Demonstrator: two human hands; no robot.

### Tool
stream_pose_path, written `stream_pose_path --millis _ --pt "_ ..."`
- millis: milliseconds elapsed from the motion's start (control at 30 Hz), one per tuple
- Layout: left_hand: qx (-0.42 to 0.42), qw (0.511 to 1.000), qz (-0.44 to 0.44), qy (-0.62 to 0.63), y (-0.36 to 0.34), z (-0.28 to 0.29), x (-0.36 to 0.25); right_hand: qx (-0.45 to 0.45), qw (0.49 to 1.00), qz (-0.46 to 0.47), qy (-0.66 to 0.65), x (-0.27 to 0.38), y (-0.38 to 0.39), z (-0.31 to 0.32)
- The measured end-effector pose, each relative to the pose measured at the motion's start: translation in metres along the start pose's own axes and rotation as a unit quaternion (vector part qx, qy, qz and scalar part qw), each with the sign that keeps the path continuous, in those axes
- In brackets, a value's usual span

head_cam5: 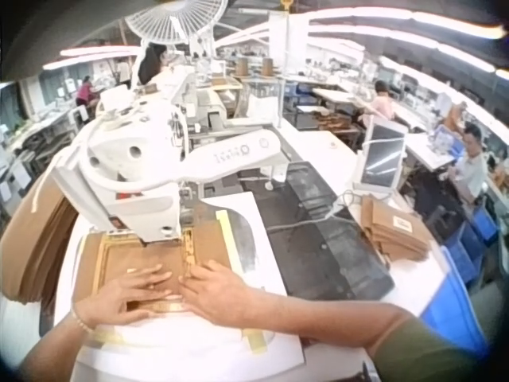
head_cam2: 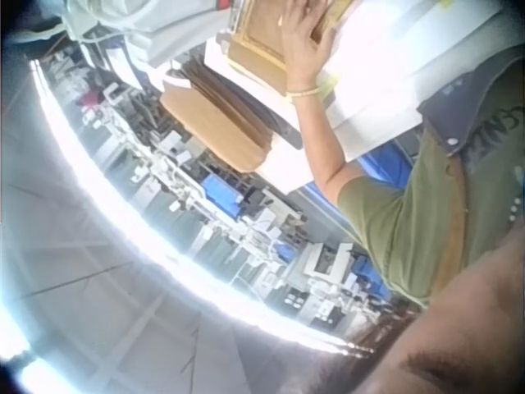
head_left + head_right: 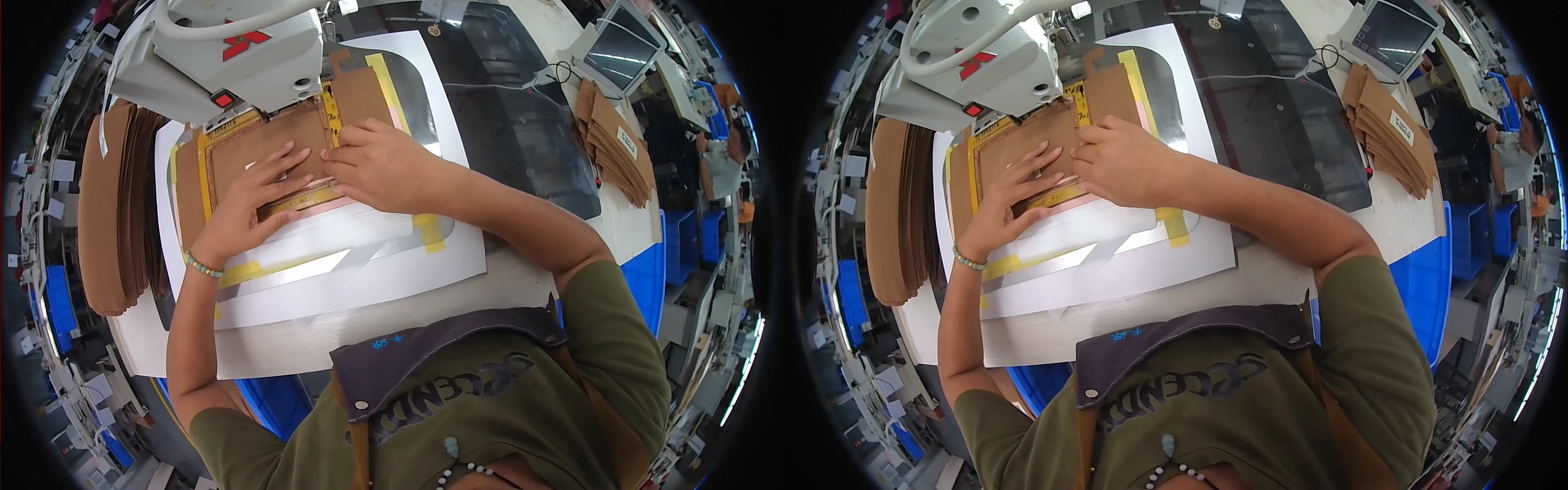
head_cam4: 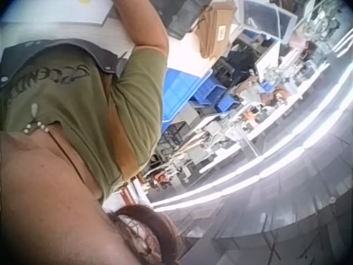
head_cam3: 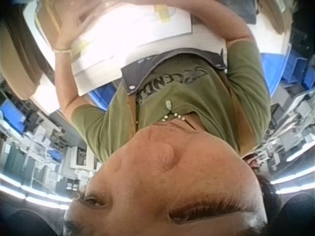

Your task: The recorder is using an industrial sewing machine to stitch leather components for handbags in a workshop environment.

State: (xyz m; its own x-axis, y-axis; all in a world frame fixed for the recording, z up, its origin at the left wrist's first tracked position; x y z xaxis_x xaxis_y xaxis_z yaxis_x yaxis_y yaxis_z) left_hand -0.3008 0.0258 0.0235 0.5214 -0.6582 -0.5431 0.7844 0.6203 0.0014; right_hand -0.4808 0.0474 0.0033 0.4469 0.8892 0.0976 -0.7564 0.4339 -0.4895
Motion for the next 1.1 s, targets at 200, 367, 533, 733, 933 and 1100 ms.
stream_pose_path --millis 200,367,533,733,933,1100 --pt "-0.012 0.999 -0.003 -0.041 -0.003 -0.004 0.01 -0.006 1.0 -0.006 -0.008 -0.004 -0.003 -0.003" --pt "-0.011 0.998 -0.001 -0.061 -0.006 -0.003 0.015 0.036 0.999 -0.031 -0.014 -0.009 -0.004 -0.01" --pt "-0.021 0.998 -0.003 -0.058 -0.012 0.004 0.025 0.003 1.0 -0.015 0.005 -0.018 -0.005 -0.005" --pt "-0.006 0.996 -0.021 -0.091 -0.024 0.013 0.035 -0.027 0.996 -0.086 0.012 -0.048 0.002 0.005" --pt "0.0 0.996 0.033 -0.083 -0.028 0.02 0.058 -0.047 0.993 -0.11 0.012 -0.059 0.001 0.01" --pt "-0.036 0.991 0.051 -0.119 -0.031 0.03 0.078 -0.028 0.994 -0.108 -0.003 -0.057 -0.001 0.007"
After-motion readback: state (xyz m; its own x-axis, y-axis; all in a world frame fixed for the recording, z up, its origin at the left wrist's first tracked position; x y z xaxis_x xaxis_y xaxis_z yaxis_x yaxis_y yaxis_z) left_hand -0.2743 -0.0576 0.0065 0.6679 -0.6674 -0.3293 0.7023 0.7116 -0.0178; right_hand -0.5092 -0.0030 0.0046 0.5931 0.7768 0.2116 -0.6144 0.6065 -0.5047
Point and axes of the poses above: each hand's wrist, its own y-axis away from the middle knuckle, its own z-axis out of the back of the hand, x = y × z, the point moved 7 cm from there along -y, towards the middle knuckle, and after that the axes turned 4 degrees about z, right-handed, at the moved point
